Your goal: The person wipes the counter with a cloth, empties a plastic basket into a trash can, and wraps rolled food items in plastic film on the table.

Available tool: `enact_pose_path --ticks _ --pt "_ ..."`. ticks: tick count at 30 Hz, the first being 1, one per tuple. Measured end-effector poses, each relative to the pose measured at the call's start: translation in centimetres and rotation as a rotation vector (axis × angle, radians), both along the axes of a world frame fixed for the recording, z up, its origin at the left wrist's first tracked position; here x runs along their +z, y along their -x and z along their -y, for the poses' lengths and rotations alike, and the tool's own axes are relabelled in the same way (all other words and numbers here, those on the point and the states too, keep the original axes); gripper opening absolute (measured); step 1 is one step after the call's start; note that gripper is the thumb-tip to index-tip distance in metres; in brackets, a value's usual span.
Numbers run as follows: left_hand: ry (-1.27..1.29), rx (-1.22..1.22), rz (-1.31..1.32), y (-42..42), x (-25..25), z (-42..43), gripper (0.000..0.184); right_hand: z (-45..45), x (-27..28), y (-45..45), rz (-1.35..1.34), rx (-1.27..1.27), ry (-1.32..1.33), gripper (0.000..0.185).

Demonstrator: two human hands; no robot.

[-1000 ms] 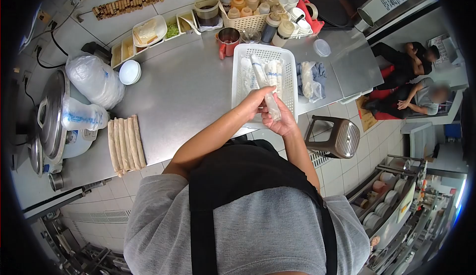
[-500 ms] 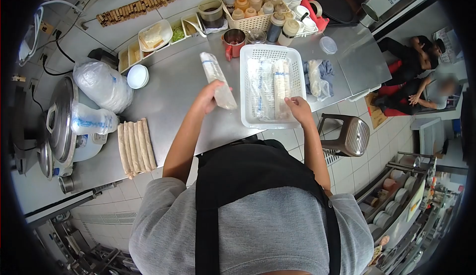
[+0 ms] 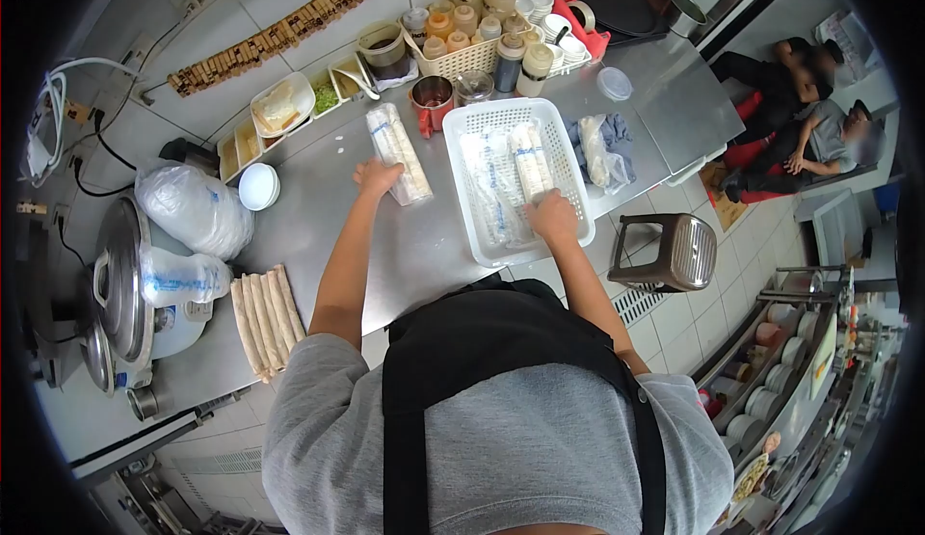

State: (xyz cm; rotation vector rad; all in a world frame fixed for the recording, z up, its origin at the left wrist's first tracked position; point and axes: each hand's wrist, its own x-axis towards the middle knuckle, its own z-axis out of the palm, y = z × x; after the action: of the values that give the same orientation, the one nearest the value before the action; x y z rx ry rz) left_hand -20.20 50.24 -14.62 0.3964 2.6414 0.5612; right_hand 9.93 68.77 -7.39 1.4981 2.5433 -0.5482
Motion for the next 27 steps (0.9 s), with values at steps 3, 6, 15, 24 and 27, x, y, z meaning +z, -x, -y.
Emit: enact_pose_path --ticks 3,6,15,24,27 --pt "0.005 0.141 0.031 0.0 1.1 0.0 0.093 -0.2 0.6 0.9 0.071 -0.018 0.024 0.07" --pt "0.066 0.254 -0.109 -3.5 6.0 -1.3 0.097 -0.6 -1.1 1.8 0.135 0.008 -0.068 0.072" --pt "-0.831 -0.168 0.441 -18.9 4.8 -11.4 0.073 -0.2 -2.6 2.6 0.225 0.039 -0.231 0.058" --pt "-0.729 0.177 1.14 -18.3 1.1 -13.7 0.064 -0.3 1.0 1.1 0.169 0.067 -0.1 0.097" --pt "-0.724 0.104 1.257 -18.1 1.8 -13.8 0.066 -0.8 2.1 1.0 0.087 0.019 0.071 0.104"
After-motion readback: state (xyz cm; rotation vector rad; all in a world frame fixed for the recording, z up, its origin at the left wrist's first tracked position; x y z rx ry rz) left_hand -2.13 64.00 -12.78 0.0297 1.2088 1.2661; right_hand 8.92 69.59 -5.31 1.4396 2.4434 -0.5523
